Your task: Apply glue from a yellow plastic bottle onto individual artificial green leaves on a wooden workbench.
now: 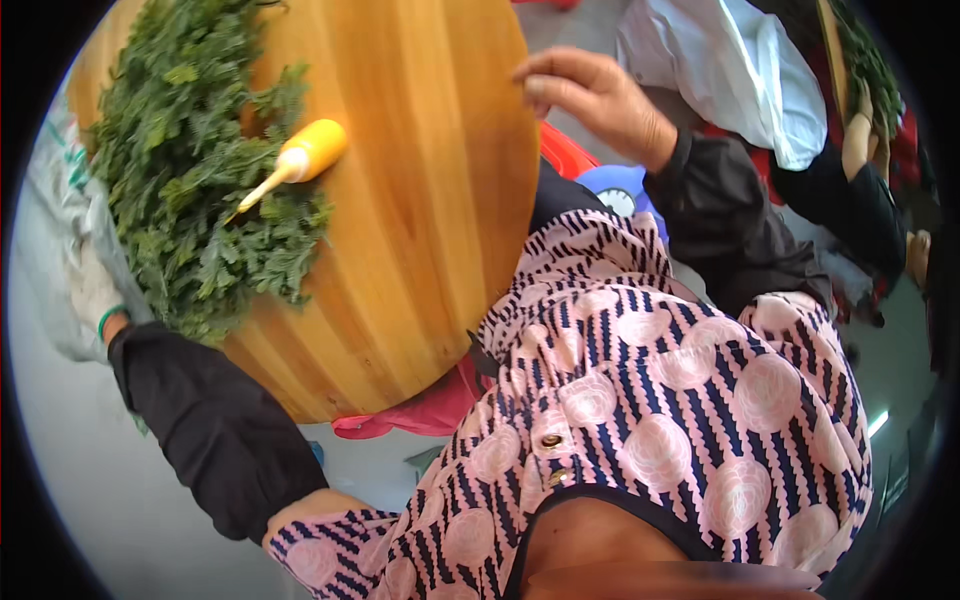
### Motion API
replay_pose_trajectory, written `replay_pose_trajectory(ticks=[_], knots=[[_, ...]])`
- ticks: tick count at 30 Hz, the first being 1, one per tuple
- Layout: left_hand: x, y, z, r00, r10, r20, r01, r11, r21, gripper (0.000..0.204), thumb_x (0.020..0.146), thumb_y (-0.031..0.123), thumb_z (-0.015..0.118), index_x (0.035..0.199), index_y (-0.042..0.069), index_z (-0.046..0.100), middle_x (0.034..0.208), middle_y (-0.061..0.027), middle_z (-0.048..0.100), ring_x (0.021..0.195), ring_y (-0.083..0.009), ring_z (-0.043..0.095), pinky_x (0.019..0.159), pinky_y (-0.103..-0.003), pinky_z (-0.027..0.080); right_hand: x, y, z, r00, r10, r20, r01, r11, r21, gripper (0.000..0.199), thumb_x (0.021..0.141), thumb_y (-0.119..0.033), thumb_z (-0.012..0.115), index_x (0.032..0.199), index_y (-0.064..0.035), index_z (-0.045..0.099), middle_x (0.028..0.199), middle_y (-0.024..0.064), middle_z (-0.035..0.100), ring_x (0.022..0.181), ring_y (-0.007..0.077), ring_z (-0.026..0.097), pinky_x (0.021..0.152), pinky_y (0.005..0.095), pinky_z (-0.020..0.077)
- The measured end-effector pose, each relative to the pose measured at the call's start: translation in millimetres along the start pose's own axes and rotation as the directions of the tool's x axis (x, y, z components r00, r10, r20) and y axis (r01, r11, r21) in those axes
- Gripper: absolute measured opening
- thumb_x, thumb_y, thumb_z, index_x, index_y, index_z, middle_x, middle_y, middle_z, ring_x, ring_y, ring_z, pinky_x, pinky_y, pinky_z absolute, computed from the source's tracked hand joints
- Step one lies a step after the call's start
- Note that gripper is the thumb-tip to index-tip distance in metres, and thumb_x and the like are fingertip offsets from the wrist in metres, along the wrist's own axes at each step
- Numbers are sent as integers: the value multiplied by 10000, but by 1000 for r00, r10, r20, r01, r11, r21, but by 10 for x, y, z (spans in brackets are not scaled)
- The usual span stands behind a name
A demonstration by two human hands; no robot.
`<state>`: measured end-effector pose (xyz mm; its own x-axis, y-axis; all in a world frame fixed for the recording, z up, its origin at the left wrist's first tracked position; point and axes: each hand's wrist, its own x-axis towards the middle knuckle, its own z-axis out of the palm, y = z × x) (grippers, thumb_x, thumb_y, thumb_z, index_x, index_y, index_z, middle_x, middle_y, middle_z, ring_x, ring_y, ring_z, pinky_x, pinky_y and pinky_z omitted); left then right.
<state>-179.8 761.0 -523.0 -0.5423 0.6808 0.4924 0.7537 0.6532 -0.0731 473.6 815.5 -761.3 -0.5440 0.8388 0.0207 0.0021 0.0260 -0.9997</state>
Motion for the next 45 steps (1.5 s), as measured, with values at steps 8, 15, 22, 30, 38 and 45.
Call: replay_pose_trajectory(ticks=[8,15,22,30,38,45], knots=[[-114,964,591,965,261,2,-218,809,-546,722,941,400,688,1540,61,471,1528,-172,522,1342,-262,531,1127,-335,387,-49,612,-200,993,38,-113,-41,999,-28,269,1038,-161,630,1227,27,668,1028,50,701,953,127,666,874,282,548],[279,1110,-338,820,456,-346,-567,728,-385,416,969,226,712,1354,81,655,1447,-99,612,1302,-226,579,1095,-308,445,695,-412,1050,977,39,-212,-28,998,54,382,947,-113,738,1296,-5,626,1167,57,655,1060,146,631,950,289,518],[-123,951,-1053,962,263,-81,-183,394,-901,355,968,3,661,1323,-5,662,1298,-130,699,1168,-175,667,1027,-290,527,1404,-1076,1379,951,-278,-140,245,946,-211,666,833,-157,855,1410,-41,542,1360,107,525,1230,233,558,1035,357,496],[-623,336,-670,959,185,216,138,362,-922,308,994,-32,588,1289,-71,663,1264,-119,708,1064,-154,686,970,-273,529,2468,-1559,2168,858,-504,-103,388,766,-512,665,794,-302,874,1351,-67,595,1306,155,576,1201,339,592,1019,411,502],[-1787,-54,-607,893,254,372,302,273,-913,342,985,-4,629,1321,-69,640,1276,-129,701,1125,-172,670,981,-282,525,2432,-1826,3015,950,-297,-98,237,887,-396,572,859,-331,781,1276,13,594,1011,156,678,919,268,670,829,368,543],[-2454,958,-637,959,-89,270,284,263,-922,322,990,50,619,1297,-30,675,1254,-117,713,1086,-182,671,960,-299,527,1455,-1737,2489,958,-279,-61,274,959,-76,621,868,-311,758,1353,22,559,1115,165,699,1021,241,678,912,354,539]])
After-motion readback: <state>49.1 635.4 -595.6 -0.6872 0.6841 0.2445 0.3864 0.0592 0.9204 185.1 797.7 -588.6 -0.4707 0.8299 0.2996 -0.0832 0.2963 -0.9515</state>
